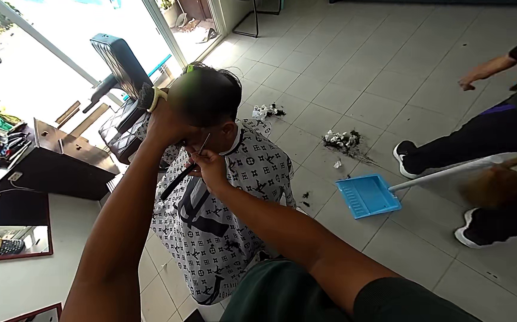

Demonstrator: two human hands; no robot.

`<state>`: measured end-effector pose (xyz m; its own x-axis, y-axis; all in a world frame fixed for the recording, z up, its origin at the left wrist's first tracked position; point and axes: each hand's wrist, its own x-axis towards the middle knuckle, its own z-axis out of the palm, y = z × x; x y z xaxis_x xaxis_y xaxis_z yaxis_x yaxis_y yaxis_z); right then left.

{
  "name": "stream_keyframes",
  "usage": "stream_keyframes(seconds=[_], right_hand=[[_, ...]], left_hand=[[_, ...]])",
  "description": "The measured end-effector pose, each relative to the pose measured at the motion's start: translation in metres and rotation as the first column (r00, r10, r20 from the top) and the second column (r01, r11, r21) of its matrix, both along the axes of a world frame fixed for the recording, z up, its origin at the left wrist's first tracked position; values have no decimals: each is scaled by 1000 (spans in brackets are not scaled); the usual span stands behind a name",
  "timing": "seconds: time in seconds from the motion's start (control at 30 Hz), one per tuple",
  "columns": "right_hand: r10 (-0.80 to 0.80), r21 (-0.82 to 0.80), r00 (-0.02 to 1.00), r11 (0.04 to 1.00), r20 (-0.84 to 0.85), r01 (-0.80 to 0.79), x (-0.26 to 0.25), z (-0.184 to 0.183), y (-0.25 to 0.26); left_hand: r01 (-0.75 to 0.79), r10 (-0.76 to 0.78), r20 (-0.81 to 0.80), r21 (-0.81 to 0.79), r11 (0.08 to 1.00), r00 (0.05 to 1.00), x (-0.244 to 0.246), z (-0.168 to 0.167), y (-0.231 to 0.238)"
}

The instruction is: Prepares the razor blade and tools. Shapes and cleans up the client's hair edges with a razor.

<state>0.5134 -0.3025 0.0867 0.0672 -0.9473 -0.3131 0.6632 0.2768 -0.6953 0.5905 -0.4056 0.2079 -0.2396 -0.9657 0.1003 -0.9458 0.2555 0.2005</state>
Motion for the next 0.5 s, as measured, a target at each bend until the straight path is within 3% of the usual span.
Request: stream_keyframes(seconds=[0.5], right_hand=[[-15,16,999,1000,38,15,-1,-5,1]], left_hand=[[-1,1,7,12,1000,1000,0,2,2]])
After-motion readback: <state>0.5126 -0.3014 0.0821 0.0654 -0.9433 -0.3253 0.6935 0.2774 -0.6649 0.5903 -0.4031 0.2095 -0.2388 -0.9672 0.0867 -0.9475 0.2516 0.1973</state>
